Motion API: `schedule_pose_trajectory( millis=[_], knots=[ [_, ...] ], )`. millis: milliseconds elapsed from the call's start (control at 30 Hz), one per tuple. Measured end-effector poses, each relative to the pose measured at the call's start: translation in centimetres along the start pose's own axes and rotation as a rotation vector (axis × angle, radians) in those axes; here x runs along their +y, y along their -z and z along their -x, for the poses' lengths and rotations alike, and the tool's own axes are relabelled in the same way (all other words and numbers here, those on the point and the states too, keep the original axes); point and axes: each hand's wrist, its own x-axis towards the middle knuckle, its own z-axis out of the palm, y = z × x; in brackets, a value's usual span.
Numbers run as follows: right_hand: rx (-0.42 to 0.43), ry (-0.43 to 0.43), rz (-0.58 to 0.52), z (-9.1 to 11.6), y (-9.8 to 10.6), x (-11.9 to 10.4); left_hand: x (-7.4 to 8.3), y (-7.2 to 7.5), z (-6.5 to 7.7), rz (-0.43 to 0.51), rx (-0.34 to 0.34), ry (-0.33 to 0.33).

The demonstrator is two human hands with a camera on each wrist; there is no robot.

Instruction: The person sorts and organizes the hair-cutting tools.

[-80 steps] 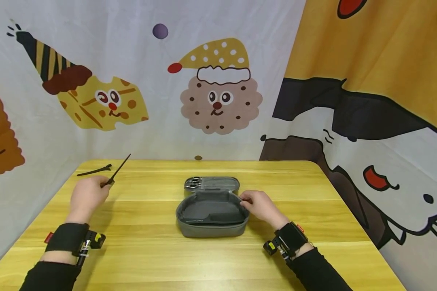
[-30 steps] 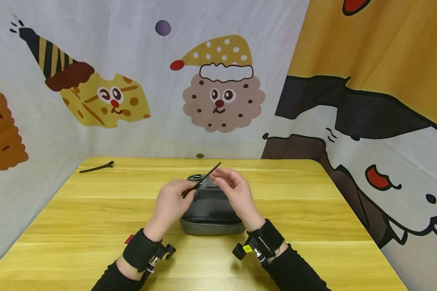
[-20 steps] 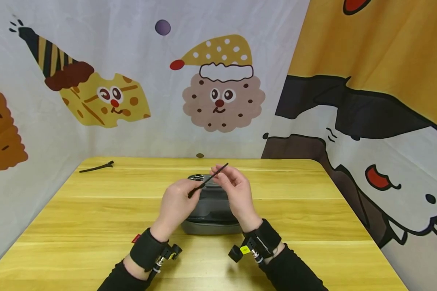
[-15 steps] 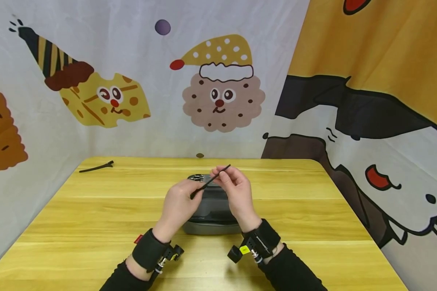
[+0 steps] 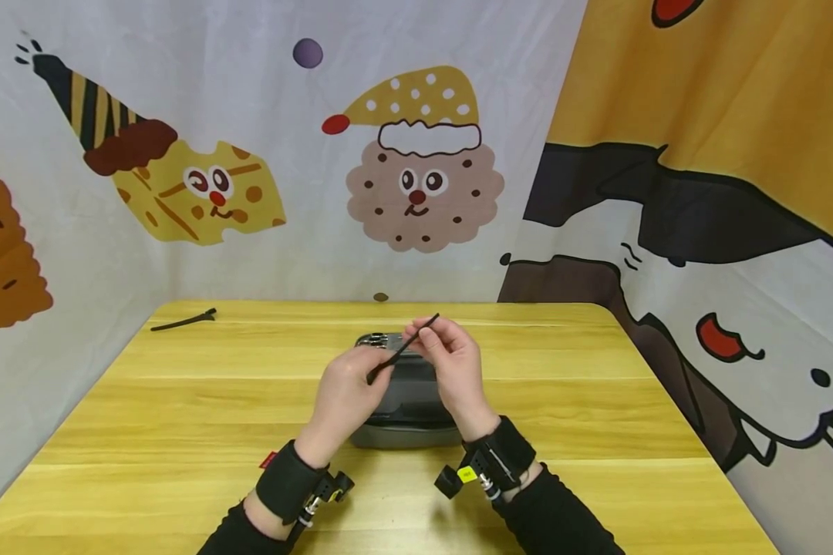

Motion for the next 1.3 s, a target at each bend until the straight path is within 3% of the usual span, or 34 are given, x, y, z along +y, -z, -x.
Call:
schedule_pose_trajectory(
  millis=[267,667,933,1133,1300],
  knots=[
    [0.011,0.071,0.163,-0.9,1.3,-0.7,-1.0,0.9,0.5,-0.022,-0.035,0.037],
    [-0.072,0.124,0.340,-1.7,2.2,-1.8,-3.5,2.2,1.5,-0.127,-0.097,0.208],
    [-0.158,0.165,0.416,-1.8,2.2,-2.2,-5.0,2.8,2.1,-0.128,-0.208,0.325],
    [-0.252,0.185,0.470,-1.9,2.0,-2.5,-5.5,3.0,2.1,-0.104,-0.328,0.424],
    [-0.341,0.192,0.550,-2.2,1.8,-2.6,-5.6,2.9,2.3,-0.056,-0.410,0.460]
  ],
)
